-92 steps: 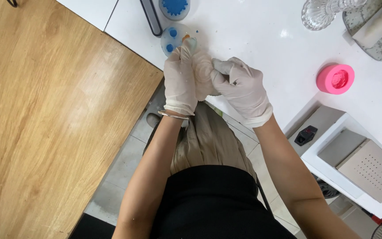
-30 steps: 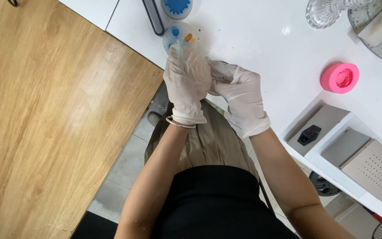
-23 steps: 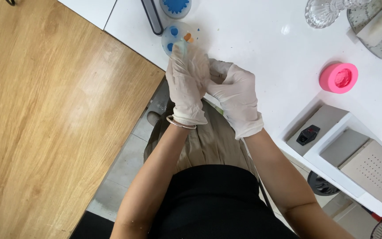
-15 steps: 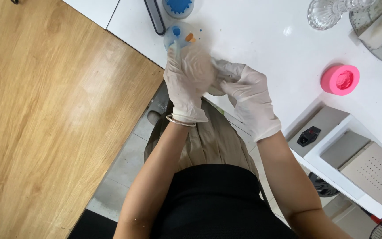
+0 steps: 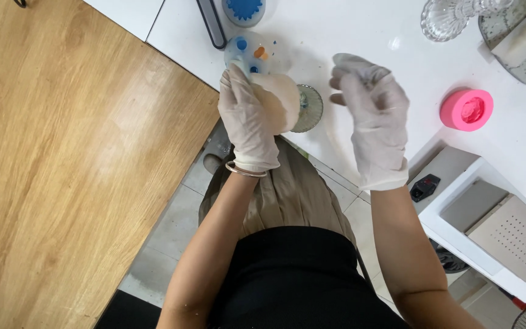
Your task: The recorder cleans tools with a heat gun and wipes them, then demolds several decorative floral candles.
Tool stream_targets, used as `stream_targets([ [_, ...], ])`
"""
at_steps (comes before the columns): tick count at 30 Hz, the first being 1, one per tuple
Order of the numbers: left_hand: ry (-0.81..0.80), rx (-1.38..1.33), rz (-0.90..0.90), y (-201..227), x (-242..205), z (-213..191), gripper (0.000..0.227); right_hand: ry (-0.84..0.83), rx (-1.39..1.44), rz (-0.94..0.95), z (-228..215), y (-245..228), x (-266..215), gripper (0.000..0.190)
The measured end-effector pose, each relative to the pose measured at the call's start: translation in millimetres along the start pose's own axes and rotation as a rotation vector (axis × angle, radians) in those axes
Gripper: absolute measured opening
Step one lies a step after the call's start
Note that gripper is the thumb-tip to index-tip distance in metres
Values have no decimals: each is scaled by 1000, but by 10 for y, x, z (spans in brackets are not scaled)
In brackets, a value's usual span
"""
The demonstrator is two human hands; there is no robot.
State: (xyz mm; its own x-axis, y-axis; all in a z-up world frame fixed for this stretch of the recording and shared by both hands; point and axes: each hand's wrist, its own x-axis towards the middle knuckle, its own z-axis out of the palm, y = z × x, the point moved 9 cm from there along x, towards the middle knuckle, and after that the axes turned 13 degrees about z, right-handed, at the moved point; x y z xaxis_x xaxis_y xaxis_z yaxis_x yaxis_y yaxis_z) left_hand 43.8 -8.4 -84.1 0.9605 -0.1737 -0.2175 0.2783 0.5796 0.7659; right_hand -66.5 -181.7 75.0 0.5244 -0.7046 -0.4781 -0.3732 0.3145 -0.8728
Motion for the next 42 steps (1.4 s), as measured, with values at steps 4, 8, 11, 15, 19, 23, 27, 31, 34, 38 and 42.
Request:
stream_targets([
  [4, 9, 225, 75, 95, -120, 119, 52, -268, 10, 47, 252, 302, 0, 22],
  [8, 6, 199, 65, 346, -54, 354, 54, -408, -17, 42, 314, 366, -1, 26],
  [11, -1, 204, -117, 302, 18, 390, 61, -583, 373, 359, 329, 563, -9, 34],
  [15, 112, 119, -484, 10, -72, 361, 57, -573, 579, 506, 414, 676, -20, 36],
  [19, -1, 419, -491, 55, -156, 355, 71, -472, 683, 538, 441, 793, -119, 43],
  [23, -121, 495, -307, 236, -294, 542, 67, -452, 902, 641, 389, 715, -155, 45],
  [27, -350, 832, 220, 689, -151, 964, 40, -381, 97, 325, 138, 603, -14, 30],
  [31, -439, 1137, 591, 1029, 15, 1110, 27, 82, -574, -687, -41, -133, -147, 22],
  [34, -481, 1069, 618, 1000, -33, 829, 29, 328, -980, -1243, 159, 96, -486, 27],
  [38, -607, 986, 460, 949, -270, 756, 47, 138, -1037, -1232, 221, 342, -382, 33],
  [42, -871, 1079, 477, 505, -410, 917, 104, 109, -954, -1038, 38, 172, -314, 33],
])
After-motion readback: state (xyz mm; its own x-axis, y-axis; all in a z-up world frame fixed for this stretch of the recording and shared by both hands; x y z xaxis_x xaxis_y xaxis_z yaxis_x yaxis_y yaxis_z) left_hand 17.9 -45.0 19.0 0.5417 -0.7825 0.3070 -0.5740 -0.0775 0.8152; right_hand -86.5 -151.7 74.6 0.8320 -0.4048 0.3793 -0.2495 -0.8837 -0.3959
